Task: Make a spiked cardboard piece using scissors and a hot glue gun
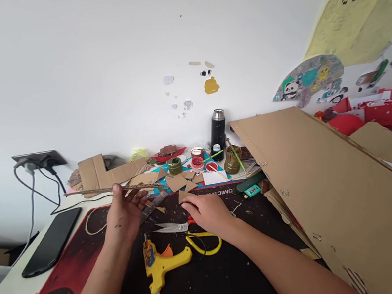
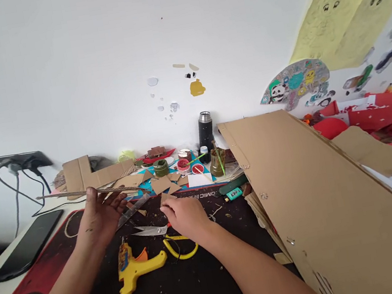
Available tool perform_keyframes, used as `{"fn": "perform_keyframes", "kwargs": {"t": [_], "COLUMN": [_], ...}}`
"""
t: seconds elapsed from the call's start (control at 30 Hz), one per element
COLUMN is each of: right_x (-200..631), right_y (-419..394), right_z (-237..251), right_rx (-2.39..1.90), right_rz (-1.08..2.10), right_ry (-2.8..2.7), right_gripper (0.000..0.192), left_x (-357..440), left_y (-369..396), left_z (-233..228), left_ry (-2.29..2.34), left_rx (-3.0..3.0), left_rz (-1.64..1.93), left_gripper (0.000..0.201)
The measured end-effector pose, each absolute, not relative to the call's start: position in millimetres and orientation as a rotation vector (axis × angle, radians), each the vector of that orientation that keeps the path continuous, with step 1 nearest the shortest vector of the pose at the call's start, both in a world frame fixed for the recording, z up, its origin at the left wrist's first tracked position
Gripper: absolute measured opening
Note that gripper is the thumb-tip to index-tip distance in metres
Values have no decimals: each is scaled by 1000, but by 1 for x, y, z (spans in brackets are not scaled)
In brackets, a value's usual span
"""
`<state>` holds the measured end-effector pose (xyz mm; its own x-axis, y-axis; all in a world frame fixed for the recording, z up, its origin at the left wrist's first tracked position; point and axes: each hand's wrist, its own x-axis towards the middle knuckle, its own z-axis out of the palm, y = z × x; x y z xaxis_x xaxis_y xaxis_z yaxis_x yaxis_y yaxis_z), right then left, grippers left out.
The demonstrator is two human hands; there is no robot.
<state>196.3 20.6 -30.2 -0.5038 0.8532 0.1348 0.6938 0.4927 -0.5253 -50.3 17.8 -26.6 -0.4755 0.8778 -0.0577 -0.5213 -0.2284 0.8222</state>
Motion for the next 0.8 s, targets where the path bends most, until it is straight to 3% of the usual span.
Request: {"fn": "perform_keyframes", "kwargs": {"t": [0.4,0.8], "right_x": [196,194], "right_y": [22,24], "right_z": [-33,-45], "right_rx": [-1215,-1071], "right_rz": [711,1172], "right_ry": [-2247,-1915], "right_gripper": [30,26], "left_x": [-51,-36], "left_y": [16,5], "left_z": [-22,-3], "left_ry": [907,715], "left_rx": [471,453], "left_rz": [1765,1682], "left_gripper": [52,64]}}
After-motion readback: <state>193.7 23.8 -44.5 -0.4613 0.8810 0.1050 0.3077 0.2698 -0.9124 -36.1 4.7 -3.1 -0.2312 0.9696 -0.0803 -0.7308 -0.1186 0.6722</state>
